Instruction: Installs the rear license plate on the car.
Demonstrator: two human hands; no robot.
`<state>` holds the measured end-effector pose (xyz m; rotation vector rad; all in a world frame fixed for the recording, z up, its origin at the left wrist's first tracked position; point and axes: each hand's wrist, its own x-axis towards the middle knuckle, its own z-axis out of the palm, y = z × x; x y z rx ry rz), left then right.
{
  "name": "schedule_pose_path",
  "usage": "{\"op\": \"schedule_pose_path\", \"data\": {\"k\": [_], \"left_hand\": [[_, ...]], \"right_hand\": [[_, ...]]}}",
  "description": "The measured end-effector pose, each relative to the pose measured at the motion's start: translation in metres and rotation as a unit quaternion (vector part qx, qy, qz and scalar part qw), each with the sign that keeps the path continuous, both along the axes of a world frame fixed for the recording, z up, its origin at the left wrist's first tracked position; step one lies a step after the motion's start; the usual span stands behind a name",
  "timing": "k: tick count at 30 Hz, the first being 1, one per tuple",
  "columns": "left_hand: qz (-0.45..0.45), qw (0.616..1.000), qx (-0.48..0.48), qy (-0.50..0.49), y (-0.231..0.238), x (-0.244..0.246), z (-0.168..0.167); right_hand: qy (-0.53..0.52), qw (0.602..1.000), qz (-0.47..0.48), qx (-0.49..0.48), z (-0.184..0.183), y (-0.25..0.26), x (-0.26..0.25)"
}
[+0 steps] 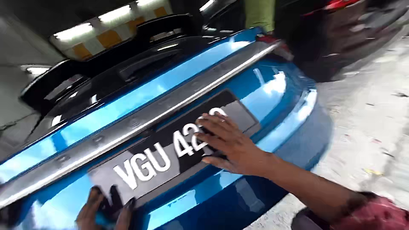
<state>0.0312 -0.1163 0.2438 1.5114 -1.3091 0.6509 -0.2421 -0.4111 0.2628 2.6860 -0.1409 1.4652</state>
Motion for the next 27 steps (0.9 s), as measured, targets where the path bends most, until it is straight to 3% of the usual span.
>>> {"op": "schedule_pose_path", "data": {"k": [3,5,9,14,21,27], "left_hand": [[0.125,0.992,0.003,-0.019,0.004,-0.004,0.001],[0.184,0.978,0.051,-0.086,0.008,-0.002,0.003],[0.249,0.943,0.121,-0.185,0.005,-0.004,0.006],[0.259,0.938,0.143,-0.178,0.004,-0.004,0.006],[0.233,0.949,0.149,-0.15,0.007,-0.002,0.0],[0.215,0.956,0.128,-0.149,0.002,0.006,-0.004]], "right_hand": [[-0.024,0.999,0.022,-0.018,-0.002,-0.005,0.012],[-0.026,0.999,0.015,-0.025,-0.002,-0.008,0.017],[-0.031,0.999,0.0,-0.025,-0.002,-0.01,0.017],[-0.017,0.999,0.015,-0.03,0.006,0.014,0.031],[0.11,0.969,0.175,-0.136,0.056,0.121,0.128],[0.203,0.951,0.109,-0.206,0.082,0.126,0.189]]}}
